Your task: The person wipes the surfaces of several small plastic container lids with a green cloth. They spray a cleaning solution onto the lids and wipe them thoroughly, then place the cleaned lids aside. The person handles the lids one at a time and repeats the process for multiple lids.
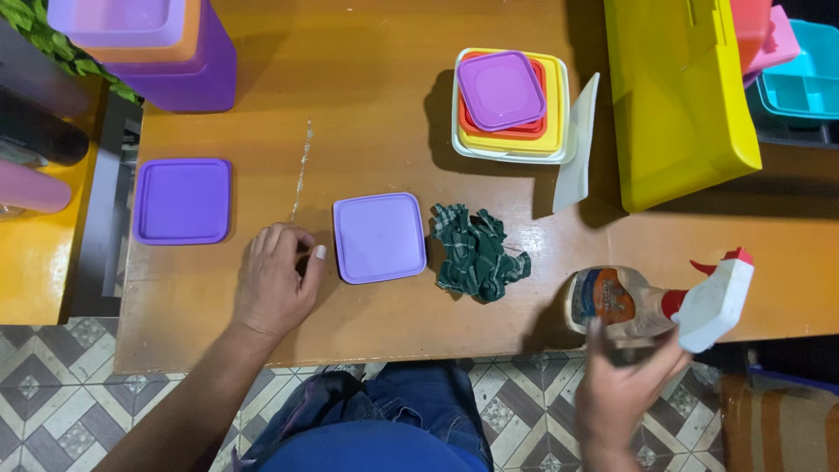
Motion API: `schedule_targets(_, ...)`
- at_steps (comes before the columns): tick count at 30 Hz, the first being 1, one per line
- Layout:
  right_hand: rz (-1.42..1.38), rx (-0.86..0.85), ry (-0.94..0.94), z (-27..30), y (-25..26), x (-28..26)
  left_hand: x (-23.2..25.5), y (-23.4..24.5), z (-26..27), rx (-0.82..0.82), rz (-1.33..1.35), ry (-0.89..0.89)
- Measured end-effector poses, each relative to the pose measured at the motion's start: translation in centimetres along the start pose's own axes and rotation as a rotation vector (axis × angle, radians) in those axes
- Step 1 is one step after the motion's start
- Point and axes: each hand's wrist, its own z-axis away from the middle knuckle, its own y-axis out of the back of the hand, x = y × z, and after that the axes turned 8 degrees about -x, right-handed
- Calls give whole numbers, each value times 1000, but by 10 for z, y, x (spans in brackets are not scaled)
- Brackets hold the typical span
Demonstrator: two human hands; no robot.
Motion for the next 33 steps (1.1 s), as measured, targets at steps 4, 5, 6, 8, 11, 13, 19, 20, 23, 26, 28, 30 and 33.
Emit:
schedule_targets(4, 259, -25, -82, 66, -22, -3, 2, 2, 1, 38, 57, -26)
schedule_targets(5, 333, -127, -75, 74, -28, -9, 2, 2, 0, 35, 59, -59)
schedule_targets(6, 333, -196, -27, 77, -36, -18, 1, 2, 0, 30, 61, -95)
schedule_targets(8, 350, -282, 48, 62, -53, -39, 1, 3, 1, 29, 91, -123)
schedule_targets(11, 420, -353, 17, 14, -89, -75, 6, 5, 1, 30, 114, -125)
schedule_targets(13, 518, -464, 14, -7, -107, -98, 12, 8, 5, 38, 174, -96)
schedule_targets(19, 318, -404, 288, 21, -105, -140, 48, 2, 17, -301, 918, 261)
schedule_targets(20, 258, -510, 374, 30, -102, -142, 55, 0, 17, -447, 1026, 412)
schedule_targets(23, 45, -699, 434, 40, -97, -139, 83, -7, 3, -377, 933, 266)
schedule_targets(26, 0, -601, 200, 25, -104, -123, 78, 20, -11, -250, 392, 426)
schedule_targets(28, 263, -501, 170, 15, -117, -108, 72, 37, -18, -212, 267, 392)
schedule_targets(30, 355, -517, 347, 10, -132, -96, 72, 43, -26, -257, 98, 310)
schedule_targets(33, 411, -629, 496, 7, -154, -87, 78, 30, -33, -318, -97, 28)
